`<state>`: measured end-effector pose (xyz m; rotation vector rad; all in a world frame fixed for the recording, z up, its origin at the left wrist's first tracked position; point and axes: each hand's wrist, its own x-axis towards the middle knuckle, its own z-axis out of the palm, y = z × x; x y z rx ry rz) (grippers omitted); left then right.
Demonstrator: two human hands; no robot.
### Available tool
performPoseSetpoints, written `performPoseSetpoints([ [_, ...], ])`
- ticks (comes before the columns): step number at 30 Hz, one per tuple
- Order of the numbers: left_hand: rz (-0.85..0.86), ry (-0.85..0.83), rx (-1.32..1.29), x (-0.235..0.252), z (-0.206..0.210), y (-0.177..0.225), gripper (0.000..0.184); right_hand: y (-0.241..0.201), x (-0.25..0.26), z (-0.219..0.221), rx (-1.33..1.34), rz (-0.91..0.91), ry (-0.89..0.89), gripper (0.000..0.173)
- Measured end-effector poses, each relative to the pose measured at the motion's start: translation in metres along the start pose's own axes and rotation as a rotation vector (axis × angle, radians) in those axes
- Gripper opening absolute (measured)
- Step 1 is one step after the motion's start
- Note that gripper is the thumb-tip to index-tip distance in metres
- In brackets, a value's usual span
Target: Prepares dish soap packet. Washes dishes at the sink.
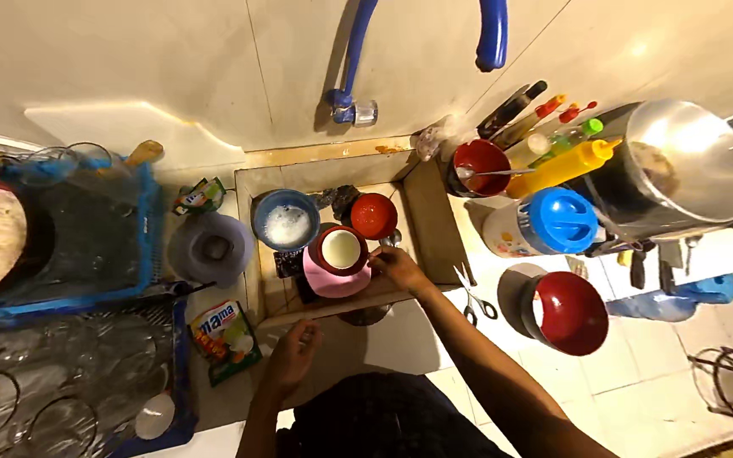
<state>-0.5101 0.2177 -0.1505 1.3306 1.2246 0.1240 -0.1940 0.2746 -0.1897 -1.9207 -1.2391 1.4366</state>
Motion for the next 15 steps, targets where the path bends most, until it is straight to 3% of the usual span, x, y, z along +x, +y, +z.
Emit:
performPoseSetpoints([
  [5,-0.036,0.03,-0.025,0.021,0.004,0.01,0.033,-0.004,0.053,-0.027,-0.274,0.009,0.074,0.032],
  [11,-0.196,0.036,-0.048,0.028,0.013,0.012,0.037,-0.035,0.197,-0.019,-0.592,-0.076,0.117,0.058],
  [15,-0.235,0.098,-0.086,0.035,0.018,0.005,0.035,-0.012,0.273,0.003,-0.892,-0.052,0.017,0.077],
])
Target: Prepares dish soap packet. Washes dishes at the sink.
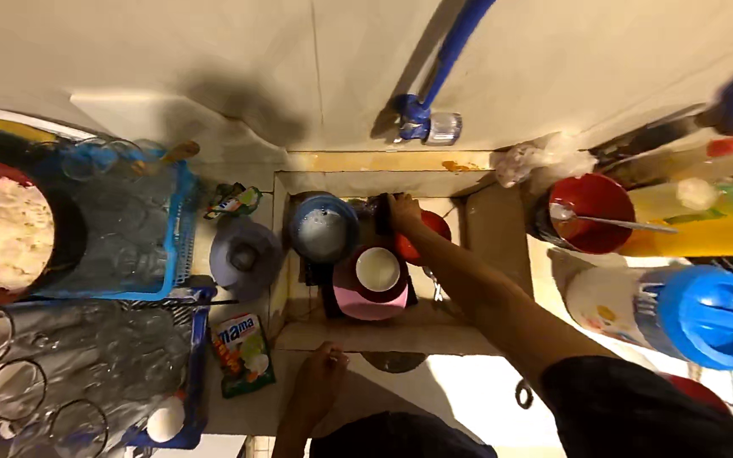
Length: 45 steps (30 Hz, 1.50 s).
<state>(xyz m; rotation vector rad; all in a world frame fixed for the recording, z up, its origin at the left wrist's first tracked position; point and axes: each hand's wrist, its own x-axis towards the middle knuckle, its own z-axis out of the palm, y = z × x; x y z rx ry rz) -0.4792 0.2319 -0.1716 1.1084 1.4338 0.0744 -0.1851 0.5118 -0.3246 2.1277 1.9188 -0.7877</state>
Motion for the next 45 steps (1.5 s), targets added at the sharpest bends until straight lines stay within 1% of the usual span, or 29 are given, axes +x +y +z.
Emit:
performPoseSetpoints([
  [2,-0.009,0.003,-0.032,0.008,-0.002,0.001,0.034,-0.009,0.004,-0.002,-0.096,0.028,-0.05,0.066],
  [4,-0.01,0.006,-0.037,0.014,-0.006,0.006,0.033,-0.022,-0.006,-0.018,-0.12,0.06,-0.103,0.051],
  [5,-0.004,0.006,-0.028,0.018,-0.008,0.01,0.033,-0.021,-0.008,-0.021,-0.109,0.062,-0.096,0.05],
  [8,-0.003,0.005,-0.036,0.036,-0.018,0.019,0.034,-0.002,-0.006,-0.02,0.088,0.018,0.055,0.061],
  [10,-0.004,0.022,-0.075,0.052,-0.023,0.019,0.037,0.0,-0.021,-0.025,0.302,-0.038,0.188,0.056],
  [12,-0.021,0.05,-0.064,0.075,-0.027,0.016,0.035,-0.016,-0.043,-0.037,0.509,-0.029,0.277,0.047],
  [13,-0.047,0.057,-0.035,0.088,-0.027,0.017,0.036,-0.029,-0.053,-0.043,0.564,-0.025,0.299,0.046],
  [14,-0.074,0.047,-0.006,0.103,-0.028,0.017,0.038,-0.044,-0.061,-0.047,0.595,-0.044,0.3,0.049],
  [15,-0.091,0.032,0.019,0.119,-0.027,0.018,0.04,-0.061,-0.066,-0.049,0.598,-0.079,0.272,0.054],
  [16,-0.094,0.03,0.043,0.134,-0.024,0.02,0.042,-0.078,-0.066,-0.048,0.563,-0.126,0.204,0.063],
  [18,-0.063,0.05,0.103,0.155,-0.014,0.032,0.044,-0.115,-0.052,-0.035,0.367,-0.203,0.011,0.082],
  [19,-0.044,0.054,0.141,0.162,-0.007,0.039,0.046,-0.131,-0.041,-0.019,0.232,-0.252,-0.06,0.083],
  [20,-0.041,0.041,0.183,0.167,-0.001,0.05,0.047,-0.143,-0.031,-0.002,0.128,-0.302,-0.114,0.077],
  [22,0.01,0.064,0.245,0.171,0.016,0.068,0.049,-0.153,-0.017,0.036,0.076,-0.356,-0.144,0.061],
  [23,0.047,0.096,0.219,0.171,0.025,0.072,0.048,-0.152,-0.012,0.053,0.095,-0.348,-0.145,0.055],
  [25,0.086,0.202,0.078,0.172,0.039,0.071,0.044,-0.144,-0.005,0.084,0.166,-0.371,-0.059,0.045],
  [27,0.029,0.227,-0.014,0.175,0.045,0.074,0.042,-0.135,0.001,0.106,0.213,-0.432,0.118,0.035],
  [29,0.021,0.242,-0.051,0.184,0.05,0.072,0.042,-0.151,-0.005,0.064,0.167,-0.292,-0.156,0.035],
  [30,0.05,0.276,-0.073,0.189,0.053,0.069,0.043,-0.157,-0.004,0.053,0.134,-0.264,-0.216,0.037],
  [32,0.033,0.314,-0.061,0.195,0.056,0.071,0.042,-0.159,-0.002,0.054,0.113,-0.274,-0.216,0.04],
  [34,-0.014,0.302,0.068,0.2,0.061,0.076,0.042,-0.152,-0.005,0.056,0.127,-0.271,-0.215,0.041],
  [37,-0.035,0.32,0.267,0.213,0.065,0.078,0.037,-0.148,-0.013,0.03,0.188,-0.183,-0.27,0.039],
  [39,-0.023,0.299,0.413,0.22,0.061,0.08,0.035,-0.138,-0.022,0.011,0.313,-0.158,-0.241,0.046],
  [40,-0.023,0.267,0.448,0.22,0.057,0.084,0.035,-0.128,-0.029,0.003,0.414,-0.164,-0.193,0.051],
  [41,-0.018,0.227,0.47,0.219,0.054,0.088,0.036,-0.114,-0.039,-0.004,0.537,-0.177,-0.131,0.052],
  [43,0.016,0.136,0.464,0.216,0.05,0.092,0.042,-0.081,-0.069,-0.021,0.789,-0.173,-0.022,0.051],
  [45,0.052,0.121,0.432,0.212,0.047,0.095,0.049,-0.045,-0.107,-0.036,0.969,-0.087,0.048,0.046],
])
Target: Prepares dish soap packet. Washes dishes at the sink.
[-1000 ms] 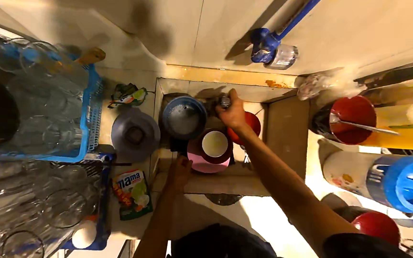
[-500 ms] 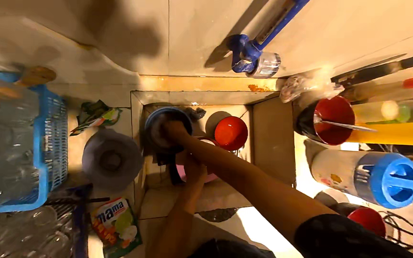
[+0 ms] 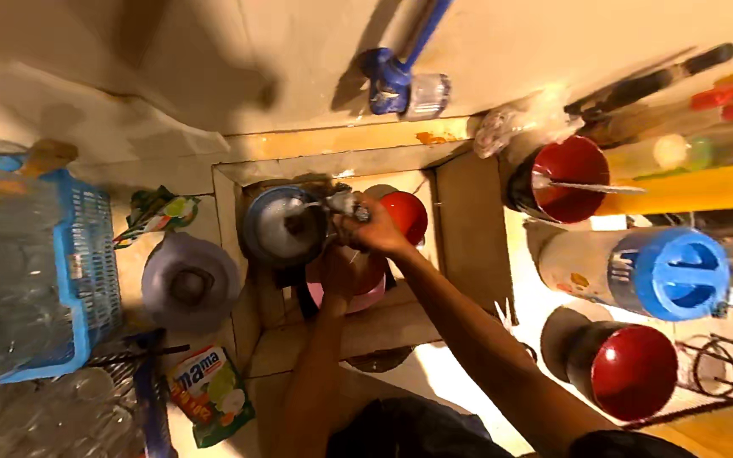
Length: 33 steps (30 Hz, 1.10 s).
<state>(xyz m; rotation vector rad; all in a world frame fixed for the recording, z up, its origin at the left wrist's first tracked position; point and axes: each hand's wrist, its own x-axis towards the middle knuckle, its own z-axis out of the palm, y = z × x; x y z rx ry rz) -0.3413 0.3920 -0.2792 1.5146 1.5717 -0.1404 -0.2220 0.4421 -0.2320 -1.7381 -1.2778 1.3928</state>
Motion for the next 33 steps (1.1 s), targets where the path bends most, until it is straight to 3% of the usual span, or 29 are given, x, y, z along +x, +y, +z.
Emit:
performPoseSetpoints([
  [5,0.0,0.056,0.014,-0.016,-0.007,0.01,0.065,0.046,-0.087,-0.072,0.049,0.178,0.151,0.048],
  [8,0.221,0.169,0.17,-0.029,-0.003,0.02,0.055,0.061,-0.129,-0.086,0.092,0.237,0.211,0.05],
  [11,0.457,0.202,0.369,-0.042,-0.008,0.039,0.064,0.07,-0.16,-0.087,0.149,0.232,0.267,0.052],
  [14,0.619,0.282,0.391,-0.056,-0.023,0.059,0.07,0.062,-0.18,-0.078,0.097,0.165,0.306,0.055],
  [17,0.507,0.196,0.156,-0.069,-0.034,0.076,0.063,0.04,-0.183,-0.062,-0.156,-0.016,0.29,0.062],
  [19,0.446,0.077,-0.158,-0.074,-0.026,0.072,0.051,0.032,-0.169,-0.05,-0.358,-0.124,0.252,0.065],
  [21,0.438,0.004,-0.425,-0.079,-0.011,0.064,0.051,0.032,-0.154,-0.043,-0.418,-0.123,0.17,0.068],
  [23,0.424,-0.014,-0.557,-0.087,0.003,0.055,0.054,0.032,-0.149,-0.038,-0.268,-0.008,0.054,0.058],
  [25,0.414,0.029,-0.567,-0.1,0.017,0.049,0.054,0.034,-0.149,-0.028,0.074,0.162,0.041,0.038],
  [27,0.42,0.116,-0.518,-0.106,0.031,0.046,0.051,0.032,-0.152,-0.017,0.499,0.363,0.1,0.042],
  [29,0.394,0.162,-0.469,-0.109,0.034,0.045,0.05,0.033,-0.152,-0.001,0.743,0.429,0.225,0.046],
  [31,0.394,0.183,-0.402,-0.107,0.028,0.047,0.049,0.036,-0.152,0.004,0.489,0.276,0.282,0.038],
  [33,0.392,0.209,-0.291,-0.107,0.016,0.052,0.048,0.038,-0.151,-0.004,-0.108,0.062,0.203,0.047],
])
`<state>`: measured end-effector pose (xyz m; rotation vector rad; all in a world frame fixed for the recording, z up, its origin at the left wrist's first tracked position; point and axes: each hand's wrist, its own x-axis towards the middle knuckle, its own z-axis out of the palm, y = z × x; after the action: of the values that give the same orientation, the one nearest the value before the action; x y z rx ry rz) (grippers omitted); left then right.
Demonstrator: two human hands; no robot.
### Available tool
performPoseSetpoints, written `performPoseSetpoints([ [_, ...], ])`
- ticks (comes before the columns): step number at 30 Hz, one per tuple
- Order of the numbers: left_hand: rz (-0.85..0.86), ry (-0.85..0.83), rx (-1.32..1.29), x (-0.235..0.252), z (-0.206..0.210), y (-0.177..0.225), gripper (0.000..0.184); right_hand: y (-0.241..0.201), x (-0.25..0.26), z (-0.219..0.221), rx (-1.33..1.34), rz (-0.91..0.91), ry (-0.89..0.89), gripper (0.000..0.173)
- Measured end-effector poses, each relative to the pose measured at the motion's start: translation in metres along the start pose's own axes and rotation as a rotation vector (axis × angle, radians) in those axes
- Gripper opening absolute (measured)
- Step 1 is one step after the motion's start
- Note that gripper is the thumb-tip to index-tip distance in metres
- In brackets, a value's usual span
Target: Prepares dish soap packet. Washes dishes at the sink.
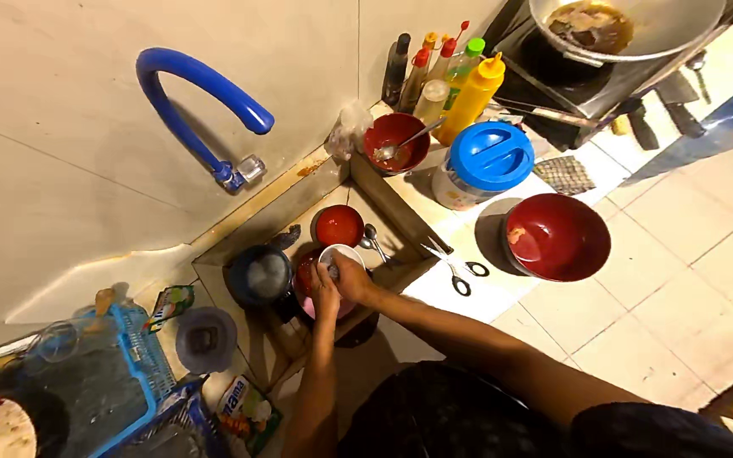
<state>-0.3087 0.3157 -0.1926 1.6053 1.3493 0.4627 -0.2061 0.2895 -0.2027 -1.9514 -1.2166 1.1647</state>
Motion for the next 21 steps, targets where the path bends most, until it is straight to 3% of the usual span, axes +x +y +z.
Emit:
performPoseSetpoints([
  [2,0.004,-0.042,0.183,0.01,-0.013,0.007,0.049,0.004,0.01,-0.006,-0.408,-0.235,-0.039,0.048],
  [4,-0.019,-0.103,0.387,0.016,-0.022,0.021,0.049,0.003,0.011,-0.009,-0.538,-0.3,-0.097,0.051],
  [6,-0.014,-0.134,0.512,0.021,-0.024,0.029,0.047,-0.004,0.008,-0.012,-0.406,-0.186,-0.212,0.057],
  [8,-0.006,-0.142,0.485,0.024,-0.024,0.024,0.046,-0.005,0.007,-0.02,-0.053,-0.002,-0.27,0.053],
  [11,-0.244,-0.061,0.025,0.027,-0.027,-0.012,0.044,-0.002,0.0,-0.039,0.208,0.054,-0.212,0.048],
  [13,-0.537,0.02,-0.439,0.021,-0.027,-0.032,0.043,-0.002,-0.011,-0.044,0.155,-0.101,-0.064,0.058],
  [15,-0.718,0.058,-0.731,0.009,-0.019,-0.034,0.032,0.0,-0.021,-0.037,0.045,-0.31,-0.019,0.069],
  [18,-0.821,-0.059,-0.899,-0.008,0.001,-0.023,0.02,-0.001,-0.023,-0.023,-0.126,-0.47,-0.021,0.053],
  [21,-0.815,-0.24,-1.042,-0.015,0.004,-0.036,0.03,-0.001,0.001,-0.04,-0.011,-0.261,0.087,0.045],
])
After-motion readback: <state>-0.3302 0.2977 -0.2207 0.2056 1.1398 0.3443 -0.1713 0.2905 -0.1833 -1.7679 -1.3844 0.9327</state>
